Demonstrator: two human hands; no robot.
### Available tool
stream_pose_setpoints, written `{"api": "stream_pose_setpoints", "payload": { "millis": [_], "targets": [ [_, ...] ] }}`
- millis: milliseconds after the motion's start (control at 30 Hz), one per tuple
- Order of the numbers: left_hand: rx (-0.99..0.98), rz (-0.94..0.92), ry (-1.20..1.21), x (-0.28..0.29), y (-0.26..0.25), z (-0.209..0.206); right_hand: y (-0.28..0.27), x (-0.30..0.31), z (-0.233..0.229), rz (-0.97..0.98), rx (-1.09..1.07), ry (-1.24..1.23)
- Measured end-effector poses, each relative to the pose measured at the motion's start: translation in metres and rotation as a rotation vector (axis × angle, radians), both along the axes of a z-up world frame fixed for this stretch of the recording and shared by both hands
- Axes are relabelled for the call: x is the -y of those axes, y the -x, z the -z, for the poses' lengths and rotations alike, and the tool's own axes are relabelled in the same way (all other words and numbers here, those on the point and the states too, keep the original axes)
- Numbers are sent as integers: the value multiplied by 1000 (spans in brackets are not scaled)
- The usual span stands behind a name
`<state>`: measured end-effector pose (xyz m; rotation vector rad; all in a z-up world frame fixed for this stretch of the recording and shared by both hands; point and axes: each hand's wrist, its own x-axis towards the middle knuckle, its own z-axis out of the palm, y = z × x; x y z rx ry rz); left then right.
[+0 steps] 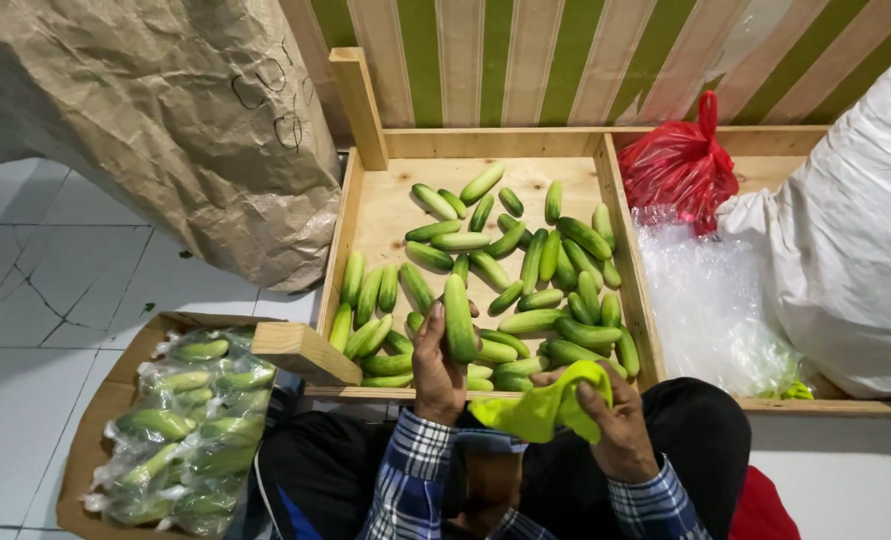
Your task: Packing cucumbers into individual plastic bags and placing them into a cardboard box
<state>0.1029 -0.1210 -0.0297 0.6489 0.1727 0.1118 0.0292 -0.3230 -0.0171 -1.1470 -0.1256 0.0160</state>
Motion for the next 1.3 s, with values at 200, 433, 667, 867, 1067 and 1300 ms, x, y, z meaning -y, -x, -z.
{"api": "stream_pose_setpoints", "payload": {
  "millis": [200, 433, 667, 867, 1067, 1300],
  "targets": [
    [-2, 32, 107, 19, 11, -2, -15, 6, 44, 296, -94, -290],
    [-76, 61, 127, 39, 26, -17, -21, -33, -1, 355, -48, -216],
    [-57, 14, 136, 49, 34, -31, 3, -50, 28, 492, 714, 1219],
    [-69, -56, 14, 48, 46, -42, -11, -35, 20, 346, 739, 1054],
    [-150, -37, -45, 46, 48, -59, -7, -31, -5, 316, 808, 1203],
    [-105, -31, -2, 49, 50, -66, -22, -14, -4, 233, 647, 1336]
  ]
}}
